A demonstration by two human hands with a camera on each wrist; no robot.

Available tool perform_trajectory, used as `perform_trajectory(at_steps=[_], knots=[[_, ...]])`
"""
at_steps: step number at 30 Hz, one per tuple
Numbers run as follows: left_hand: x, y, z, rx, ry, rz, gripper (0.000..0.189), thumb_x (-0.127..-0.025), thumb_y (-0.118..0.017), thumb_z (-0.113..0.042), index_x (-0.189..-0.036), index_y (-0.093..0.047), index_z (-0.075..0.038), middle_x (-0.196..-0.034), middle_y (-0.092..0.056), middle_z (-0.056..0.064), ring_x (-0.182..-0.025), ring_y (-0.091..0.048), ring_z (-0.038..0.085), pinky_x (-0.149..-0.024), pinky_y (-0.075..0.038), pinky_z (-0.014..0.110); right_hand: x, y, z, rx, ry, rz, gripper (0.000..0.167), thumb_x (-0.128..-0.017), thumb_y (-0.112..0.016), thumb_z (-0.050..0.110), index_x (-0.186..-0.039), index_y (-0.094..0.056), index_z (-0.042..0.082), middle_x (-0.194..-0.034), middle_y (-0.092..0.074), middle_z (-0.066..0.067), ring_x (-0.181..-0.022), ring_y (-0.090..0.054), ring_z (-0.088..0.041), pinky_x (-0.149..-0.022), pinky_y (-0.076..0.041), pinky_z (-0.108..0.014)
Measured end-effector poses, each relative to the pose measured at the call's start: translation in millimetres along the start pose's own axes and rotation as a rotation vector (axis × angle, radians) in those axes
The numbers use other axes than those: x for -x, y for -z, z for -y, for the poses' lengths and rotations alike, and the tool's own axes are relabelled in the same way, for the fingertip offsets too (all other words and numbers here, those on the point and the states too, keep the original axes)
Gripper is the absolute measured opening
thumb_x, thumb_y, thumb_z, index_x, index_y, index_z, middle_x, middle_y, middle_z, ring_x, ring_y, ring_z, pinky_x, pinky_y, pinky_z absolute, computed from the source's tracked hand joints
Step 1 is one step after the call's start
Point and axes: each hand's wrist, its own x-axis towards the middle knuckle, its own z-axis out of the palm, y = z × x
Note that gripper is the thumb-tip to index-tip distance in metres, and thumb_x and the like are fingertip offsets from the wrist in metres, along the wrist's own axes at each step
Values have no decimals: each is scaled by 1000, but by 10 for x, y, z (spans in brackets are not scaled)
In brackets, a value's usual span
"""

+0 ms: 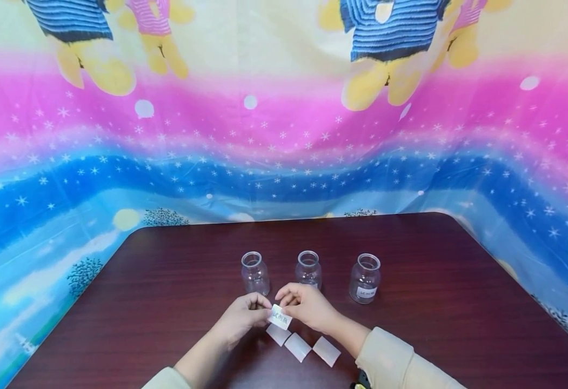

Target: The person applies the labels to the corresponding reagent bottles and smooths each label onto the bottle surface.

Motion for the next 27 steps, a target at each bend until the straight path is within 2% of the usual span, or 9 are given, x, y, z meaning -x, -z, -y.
perform_trajectory(at_steps=[8, 12, 17, 22, 27], knots=[[-26, -18, -13, -15, -8, -29, 14, -77, -54, 0, -86, -49, 10, -75, -52, 3, -67, -50, 13, -62, -45, 28, -25, 8, 42, 34, 5, 7, 14, -77, -52, -11, -90, -55, -9, -77, -58, -16, -67, -51, -18, -55, -42, -19], [-44, 4, 10, -40, -16, -20, 14, -77, -54, 0, -85, -48, 9, -74, -50, 3, -68, -50, 13, -63, -45, 28, -33, 8, 82, 65, 0, -11, 11, -78, -51, -9, -88, -56, -7, -76, -58, -14, -66, -50, -15, -54, -41, -19], [-43, 61, 25, -87, -30, -9, 13, -77, -55, -1, -85, -47, 7, -74, -49, 5, -70, -50, 14, -65, -46, 30, -90, -12, -75, 54, -12, -34, 9, -78, -53, -7, -86, -56, -6, -74, -55, -10, -65, -48, -12, -54, -41, -19], [-45, 125, 25, -79, -45, -63, 9, -77, -56, 1, -81, -48, 3, -74, -51, 4, -71, -50, 14, -65, -46, 30, -167, -34, -239, 31, -6, -70, 10, -77, -56, -4, -87, -57, -4, -77, -57, -8, -67, -50, -13, -57, -45, -22], [-48, 185, 24, -34, -38, -116, 14, -75, -57, 1, -83, -48, 8, -73, -51, 4, -71, -50, 14, -65, -46, 30, -198, -73, -268, -20, -28, -75, 11, -75, -58, -5, -86, -56, -5, -74, -55, -7, -65, -50, -13, -58, -48, -28]])
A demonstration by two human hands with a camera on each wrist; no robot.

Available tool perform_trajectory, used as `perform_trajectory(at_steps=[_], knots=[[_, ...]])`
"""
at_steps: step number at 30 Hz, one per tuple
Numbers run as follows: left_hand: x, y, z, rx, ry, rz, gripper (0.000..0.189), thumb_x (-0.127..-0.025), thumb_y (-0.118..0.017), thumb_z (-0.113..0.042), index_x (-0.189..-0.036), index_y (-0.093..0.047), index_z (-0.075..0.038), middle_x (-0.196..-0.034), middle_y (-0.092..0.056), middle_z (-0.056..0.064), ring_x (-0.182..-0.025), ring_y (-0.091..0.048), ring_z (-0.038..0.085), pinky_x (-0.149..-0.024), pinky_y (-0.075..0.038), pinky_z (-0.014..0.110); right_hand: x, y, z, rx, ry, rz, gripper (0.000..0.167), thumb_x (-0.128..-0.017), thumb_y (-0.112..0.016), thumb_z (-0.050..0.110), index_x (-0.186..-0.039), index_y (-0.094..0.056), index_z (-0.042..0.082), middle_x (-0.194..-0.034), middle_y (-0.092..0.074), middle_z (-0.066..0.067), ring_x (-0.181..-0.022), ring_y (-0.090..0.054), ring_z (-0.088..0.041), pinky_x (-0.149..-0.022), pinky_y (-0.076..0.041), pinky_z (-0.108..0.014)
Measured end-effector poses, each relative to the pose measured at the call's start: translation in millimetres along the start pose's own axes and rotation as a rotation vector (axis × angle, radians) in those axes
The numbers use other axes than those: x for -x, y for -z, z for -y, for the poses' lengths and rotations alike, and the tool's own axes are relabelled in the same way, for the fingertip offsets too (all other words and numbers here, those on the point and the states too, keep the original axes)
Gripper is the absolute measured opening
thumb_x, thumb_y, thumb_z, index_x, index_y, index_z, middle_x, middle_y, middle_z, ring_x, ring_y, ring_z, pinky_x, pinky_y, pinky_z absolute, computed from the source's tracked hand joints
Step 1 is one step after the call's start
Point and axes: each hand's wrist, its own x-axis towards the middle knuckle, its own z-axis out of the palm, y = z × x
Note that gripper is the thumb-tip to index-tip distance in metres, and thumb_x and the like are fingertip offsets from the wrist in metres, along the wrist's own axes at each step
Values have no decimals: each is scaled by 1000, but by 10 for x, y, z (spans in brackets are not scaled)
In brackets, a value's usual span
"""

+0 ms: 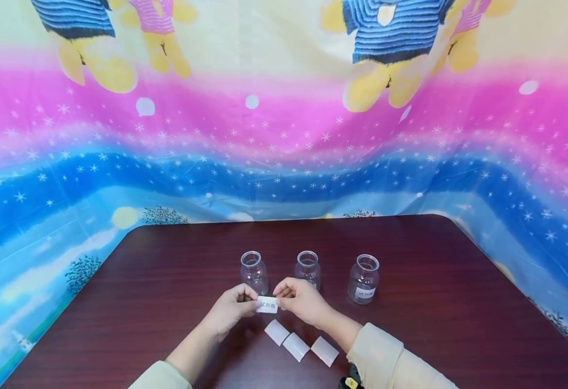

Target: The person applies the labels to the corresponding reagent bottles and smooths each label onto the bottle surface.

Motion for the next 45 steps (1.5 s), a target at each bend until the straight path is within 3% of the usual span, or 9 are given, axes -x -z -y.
perform_trajectory(at_steps=[7, 15, 18, 23, 26, 32, 37, 45], knots=[[-7, 80, 21, 32, 18, -58, 12, -74, -58, 3, -81, -50, 8, -72, -50, 4, -70, -51, 15, -65, -46, 28, -70, -99, -85, -49, -41, -30, 11, -72, -58, -7, -82, -53, -6, -68, -53, -5, -59, -50, -12, -54, -46, -23], [-44, 172, 40, 30, 14, -84, 15, -72, -59, 5, -81, -49, 11, -69, -49, 4, -67, -51, 14, -65, -48, 29, -194, -262, -163, -91, -29, -90, 8, -72, -57, -10, -74, -51, -6, -63, -52, -4, -57, -52, -12, -51, -45, -21], [-53, 198, 47, -6, 6, -108, 14, -71, -60, 5, -80, -51, 11, -68, -52, 5, -65, -52, 13, -63, -48, 27, -226, -302, -162, -56, 2, -119, 8, -72, -58, -10, -72, -51, -4, -61, -54, -3, -55, -53, -9, -50, -46, -20], [-74, 236, 77, -70, 7, -159, 12, -69, -61, 5, -78, -53, 10, -65, -54, 5, -64, -53, 13, -60, -47, 24, -275, -327, -178, 118, 26, -178, 8, -71, -63, -1, -68, -56, 3, -58, -57, 0, -51, -49, -3, -47, -40, -17], [-85, 245, 94, -99, 22, -186, 11, -69, -60, 5, -77, -54, 10, -64, -53, 4, -63, -52, 13, -59, -46, 23, -287, -332, -184, 166, 25, -189, 7, -71, -64, 3, -67, -59, 5, -57, -57, 2, -51, -46, -2, -45, -37, -18], [-122, 227, 97, -171, 37, -230, 7, -69, -60, 2, -73, -56, 7, -63, -53, 4, -61, -49, 13, -57, -44, 24, -321, -341, -208, 169, 8, -190, 5, -72, -63, 1, -68, -60, 3, -57, -57, 1, -51, -48, -2, -45, -37, -17], [-159, 212, 89, -186, 42, -279, 6, -69, -60, 2, -72, -57, 6, -62, -55, 4, -59, -51, 12, -57, -45, 24, -338, -347, -223, 125, -10, -186, 2, -73, -60, -1, -71, -61, -2, -59, -59, -5, -52, -49, -4, -44, -38, -16], [-213, 208, 107, -203, 29, -316, 5, -68, -61, 2, -69, -58, 5, -59, -53, 2, -56, -48, 11, -52, -41, 23, -366, -338, -276, 142, -12, -187, 6, -73, -59, -3, -76, -63, -1, -62, -60, -3, -53, -47, -3, -46, -38, -16]])
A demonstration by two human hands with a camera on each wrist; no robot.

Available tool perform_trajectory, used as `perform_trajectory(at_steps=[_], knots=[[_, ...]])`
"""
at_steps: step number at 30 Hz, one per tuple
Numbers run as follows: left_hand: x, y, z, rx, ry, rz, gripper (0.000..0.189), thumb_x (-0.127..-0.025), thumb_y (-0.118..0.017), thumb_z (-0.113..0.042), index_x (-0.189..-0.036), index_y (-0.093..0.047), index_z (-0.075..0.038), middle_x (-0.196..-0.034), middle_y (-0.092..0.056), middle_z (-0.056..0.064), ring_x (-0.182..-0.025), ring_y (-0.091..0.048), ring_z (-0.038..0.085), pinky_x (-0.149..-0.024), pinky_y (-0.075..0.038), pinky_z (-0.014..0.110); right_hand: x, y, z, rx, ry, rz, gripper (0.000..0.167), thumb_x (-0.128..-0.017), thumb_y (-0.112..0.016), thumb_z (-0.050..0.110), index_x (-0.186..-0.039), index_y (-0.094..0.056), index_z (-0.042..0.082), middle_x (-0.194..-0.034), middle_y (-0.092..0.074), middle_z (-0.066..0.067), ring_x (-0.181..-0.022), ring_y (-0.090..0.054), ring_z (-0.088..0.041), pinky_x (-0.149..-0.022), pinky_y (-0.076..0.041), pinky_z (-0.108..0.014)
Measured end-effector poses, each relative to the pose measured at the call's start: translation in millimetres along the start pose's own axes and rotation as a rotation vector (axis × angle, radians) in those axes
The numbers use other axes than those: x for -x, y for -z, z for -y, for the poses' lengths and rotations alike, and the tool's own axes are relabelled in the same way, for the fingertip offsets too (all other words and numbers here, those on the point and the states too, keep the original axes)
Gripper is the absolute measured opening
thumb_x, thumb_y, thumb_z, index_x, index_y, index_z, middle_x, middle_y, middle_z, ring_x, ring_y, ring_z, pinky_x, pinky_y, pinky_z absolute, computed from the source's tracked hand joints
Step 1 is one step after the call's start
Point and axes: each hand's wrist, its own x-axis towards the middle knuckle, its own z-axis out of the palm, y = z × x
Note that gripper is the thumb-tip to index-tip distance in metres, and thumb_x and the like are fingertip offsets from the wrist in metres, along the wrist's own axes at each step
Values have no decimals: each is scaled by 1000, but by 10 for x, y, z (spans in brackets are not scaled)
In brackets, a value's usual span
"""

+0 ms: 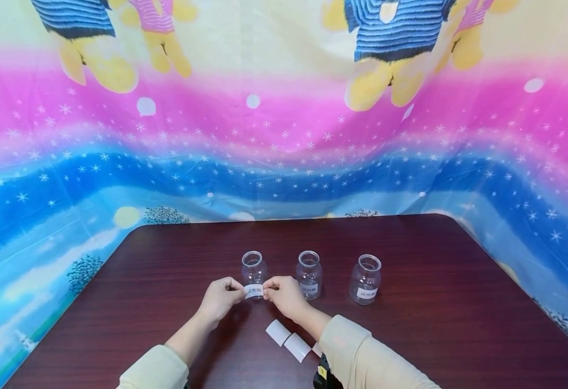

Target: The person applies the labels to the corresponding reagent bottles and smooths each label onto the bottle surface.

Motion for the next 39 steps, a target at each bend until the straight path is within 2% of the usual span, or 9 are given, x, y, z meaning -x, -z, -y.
perform_trajectory(at_steps=[5, 10, 18, 26, 30, 37, 39], knots=[[-40, 1, 16, -56, 3, -8, 4, -68, -62, 0, -69, -60, 4, -57, -50, 1, -55, -46, 12, -50, -39, 23, -11, 6, -13, 37, 16, -8, 7, -73, -60, -2, -77, -64, 0, -64, -62, -2, -54, -47, -3, -46, -38, -17], [-61, 10, 18, -129, 3, -16, 5, -69, -63, -2, -71, -61, 1, -57, -49, -1, -54, -44, 12, -49, -37, 23, -6, 24, 10, 114, 58, -9, 8, -73, -61, 1, -79, -65, 2, -72, -64, -2, -61, -51, -6, -53, -41, -18], [-67, 18, 14, -213, -62, -26, 5, -69, -64, -5, -70, -61, -1, -62, -53, -1, -59, -43, 12, -53, -35, 24, 9, 43, 41, 148, 67, 2, 11, -75, -59, 2, -84, -63, 1, -80, -65, -6, -75, -59, -14, -64, -45, -21], [-75, 17, 18, -219, -73, -21, 5, -69, -65, -6, -70, -61, -3, -68, -54, 0, -63, -44, 13, -57, -36, 25, 13, 30, 35, 177, 45, 1, 13, -74, -61, 6, -86, -62, 4, -82, -65, -5, -76, -59, -14, -65, -45, -23], [-81, 12, 25, -221, -83, -18, 6, -70, -65, -6, -70, -60, -4, -78, -54, 4, -70, -47, 15, -61, -38, 26, 14, 28, 39, 206, 24, -15, 14, -73, -62, 7, -86, -62, 6, -82, -63, -6, -75, -58, -15, -63, -45, -24], [-99, -2, 36, -190, -106, -11, 6, -71, -64, -3, -72, -59, 0, -97, -58, 14, -86, -55, 22, -70, -41, 27, 8, 32, 45, 176, 32, -14, 13, -71, -62, 5, -85, -62, 6, -107, -58, -11, -84, -58, -21, -69, -46, -26], [-103, -5, 34, -182, -108, -9, 6, -71, -63, -2, -72, -58, 1, -100, -58, 16, -89, -55, 24, -71, -41, 27, 4, 35, 46, 158, 25, -8, 13, -72, -62, 4, -85, -62, 5, -110, -56, -12, -85, -58, -21, -69, -46, -26]])
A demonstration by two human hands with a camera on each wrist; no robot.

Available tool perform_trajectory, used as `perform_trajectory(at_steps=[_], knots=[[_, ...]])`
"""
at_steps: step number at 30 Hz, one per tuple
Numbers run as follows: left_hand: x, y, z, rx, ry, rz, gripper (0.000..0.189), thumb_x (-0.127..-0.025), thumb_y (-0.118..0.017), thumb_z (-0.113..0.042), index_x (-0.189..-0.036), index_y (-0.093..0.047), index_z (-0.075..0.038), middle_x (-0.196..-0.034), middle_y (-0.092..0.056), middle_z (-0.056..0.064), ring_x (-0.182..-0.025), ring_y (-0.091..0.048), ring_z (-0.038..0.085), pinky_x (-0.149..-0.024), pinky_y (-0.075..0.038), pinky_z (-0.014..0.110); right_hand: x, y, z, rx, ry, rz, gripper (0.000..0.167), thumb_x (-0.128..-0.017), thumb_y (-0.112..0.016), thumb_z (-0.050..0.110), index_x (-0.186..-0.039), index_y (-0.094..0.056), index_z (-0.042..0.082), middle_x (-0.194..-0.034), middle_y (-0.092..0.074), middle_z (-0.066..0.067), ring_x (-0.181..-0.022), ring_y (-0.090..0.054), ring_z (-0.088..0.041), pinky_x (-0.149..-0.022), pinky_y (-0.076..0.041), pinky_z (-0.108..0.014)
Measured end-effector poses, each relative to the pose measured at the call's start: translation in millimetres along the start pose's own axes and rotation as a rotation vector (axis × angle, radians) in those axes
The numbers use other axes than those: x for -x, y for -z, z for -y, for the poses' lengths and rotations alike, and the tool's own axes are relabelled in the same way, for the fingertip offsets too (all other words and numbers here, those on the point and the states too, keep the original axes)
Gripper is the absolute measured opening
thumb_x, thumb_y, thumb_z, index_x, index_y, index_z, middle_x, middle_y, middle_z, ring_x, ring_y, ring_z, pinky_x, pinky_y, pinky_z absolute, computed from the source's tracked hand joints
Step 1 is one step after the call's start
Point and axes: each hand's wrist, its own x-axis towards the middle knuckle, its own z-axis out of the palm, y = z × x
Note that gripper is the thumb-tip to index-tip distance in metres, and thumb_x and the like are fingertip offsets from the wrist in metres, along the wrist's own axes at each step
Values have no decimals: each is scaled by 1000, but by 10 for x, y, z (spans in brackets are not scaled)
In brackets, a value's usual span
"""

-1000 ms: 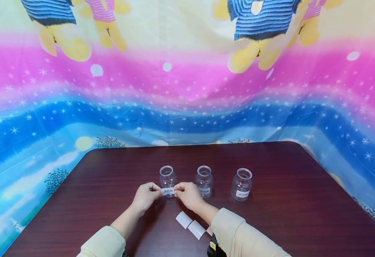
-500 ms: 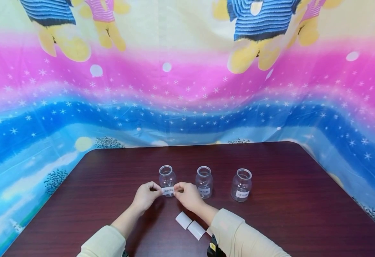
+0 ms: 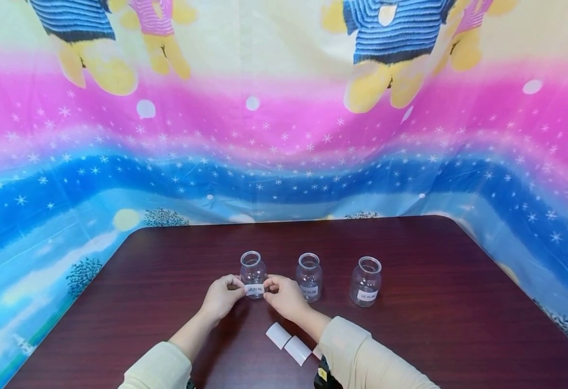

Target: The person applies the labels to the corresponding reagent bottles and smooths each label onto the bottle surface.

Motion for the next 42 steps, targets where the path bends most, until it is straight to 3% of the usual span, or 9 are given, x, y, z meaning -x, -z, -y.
perform_trajectory(at_steps=[7, 15, 22, 28, 36, 42], knots=[[-16, -12, 10, 26, 19, 2, 6, -71, -63, -3, -72, -59, 1, -104, -56, 18, -94, -53, 25, -73, -41, 27, -19, -29, -4, 23, 6, -57, 14, -70, -64, 3, -83, -62, 6, -95, -62, -9, -77, -59, -20, -62, -45, -23], [-33, -26, 24, 37, 33, -20, 5, -70, -63, -4, -70, -60, 0, -102, -57, 15, -93, -53, 24, -74, -40, 28, -28, -80, -8, 40, -9, -130, 13, -68, -67, 5, -80, -61, 8, -91, -63, -8, -70, -59, -15, -58, -44, -22], [-42, -9, 40, 37, 47, -29, 6, -69, -65, -5, -69, -61, 0, -101, -59, 13, -94, -53, 23, -76, -39, 29, -31, -103, 0, 39, -9, -144, 14, -67, -68, 7, -78, -60, 8, -79, -65, -7, -66, -59, -13, -55, -42, -21], [-41, 13, 14, 53, 66, -25, 6, -68, -65, -5, -68, -62, 0, -100, -59, 13, -92, -53, 22, -71, -40, 26, -52, -105, 2, 16, -28, -155, 23, -64, -70, 5, -82, -57, 5, -84, -64, -10, -70, -60, -19, -55, -44, -21], [-53, 23, 39, 114, 94, -12, 10, -67, -67, -5, -71, -60, 1, -98, -60, 13, -85, -54, 18, -62, -42, 24, -116, -63, 33, -49, -56, -92, 42, -64, -72, 3, -100, -51, 0, -88, -61, -11, -76, -58, -24, -62, -46, -26], [-88, 50, 59, 218, 132, 33, 27, -66, -69, -2, -88, -53, 4, -87, -60, 12, -75, -55, 18, -62, -46, 32, -187, -18, 58, -1, -66, -21, 57, -66, -73, 9, -116, -47, 0, -102, -58, -14, -78, -57, -22, -62, -46, -27]])
